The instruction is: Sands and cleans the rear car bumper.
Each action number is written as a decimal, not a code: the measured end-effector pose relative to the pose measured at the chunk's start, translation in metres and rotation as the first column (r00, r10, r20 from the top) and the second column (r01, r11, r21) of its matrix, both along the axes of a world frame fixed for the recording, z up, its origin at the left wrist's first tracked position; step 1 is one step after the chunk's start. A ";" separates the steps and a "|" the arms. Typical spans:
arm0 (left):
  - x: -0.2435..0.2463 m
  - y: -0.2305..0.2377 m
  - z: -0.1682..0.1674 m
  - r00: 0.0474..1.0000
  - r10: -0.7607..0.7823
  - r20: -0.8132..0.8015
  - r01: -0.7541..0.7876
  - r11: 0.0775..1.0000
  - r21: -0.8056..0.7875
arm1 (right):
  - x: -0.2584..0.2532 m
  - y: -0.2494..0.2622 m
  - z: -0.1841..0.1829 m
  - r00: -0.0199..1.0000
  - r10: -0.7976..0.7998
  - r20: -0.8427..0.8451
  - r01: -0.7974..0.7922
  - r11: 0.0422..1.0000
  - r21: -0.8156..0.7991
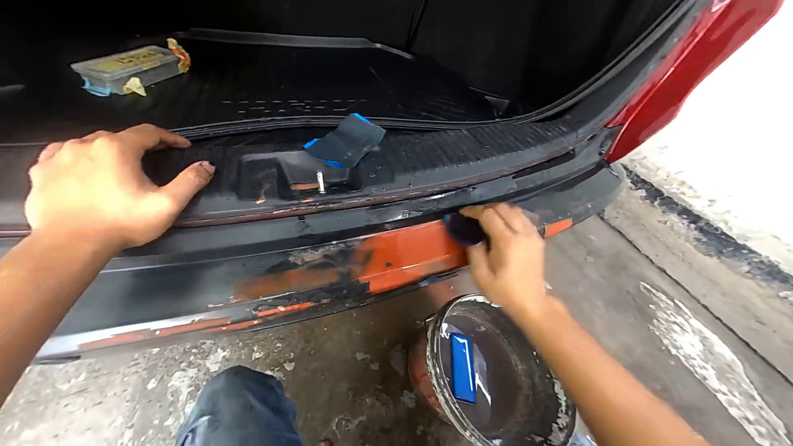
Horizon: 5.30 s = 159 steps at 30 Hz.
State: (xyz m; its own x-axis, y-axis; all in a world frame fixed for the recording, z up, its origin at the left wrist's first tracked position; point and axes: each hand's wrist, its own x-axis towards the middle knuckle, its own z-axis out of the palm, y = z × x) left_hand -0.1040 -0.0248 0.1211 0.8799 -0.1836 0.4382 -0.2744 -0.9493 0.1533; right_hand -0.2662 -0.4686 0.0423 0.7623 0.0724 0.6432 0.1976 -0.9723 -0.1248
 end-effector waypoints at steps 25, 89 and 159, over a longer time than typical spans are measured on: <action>-0.004 -0.004 0.003 0.999 0.028 -0.029 -0.027 1.000 0.012 | -0.032 0.155 -0.038 0.995 -0.028 -0.093 0.019 0.995 -0.096; -0.006 -0.006 0.003 1.000 -0.005 -0.019 0.005 1.000 0.028 | -0.019 0.282 -0.030 0.961 0.256 -0.104 -0.262 0.964 -0.053; -0.004 -0.003 0.003 1.000 0.005 -0.022 -0.005 1.000 0.007 | -0.023 0.114 -0.032 0.957 0.254 -0.137 -0.271 0.954 -0.130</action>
State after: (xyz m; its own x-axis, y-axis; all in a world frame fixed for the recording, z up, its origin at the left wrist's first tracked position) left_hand -0.1079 -0.0282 0.1244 0.8902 -0.1823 0.4176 -0.2666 -0.9516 0.1530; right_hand -0.2890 -0.3551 0.0101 0.7732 0.3666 0.5175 0.4409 -0.8972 -0.0232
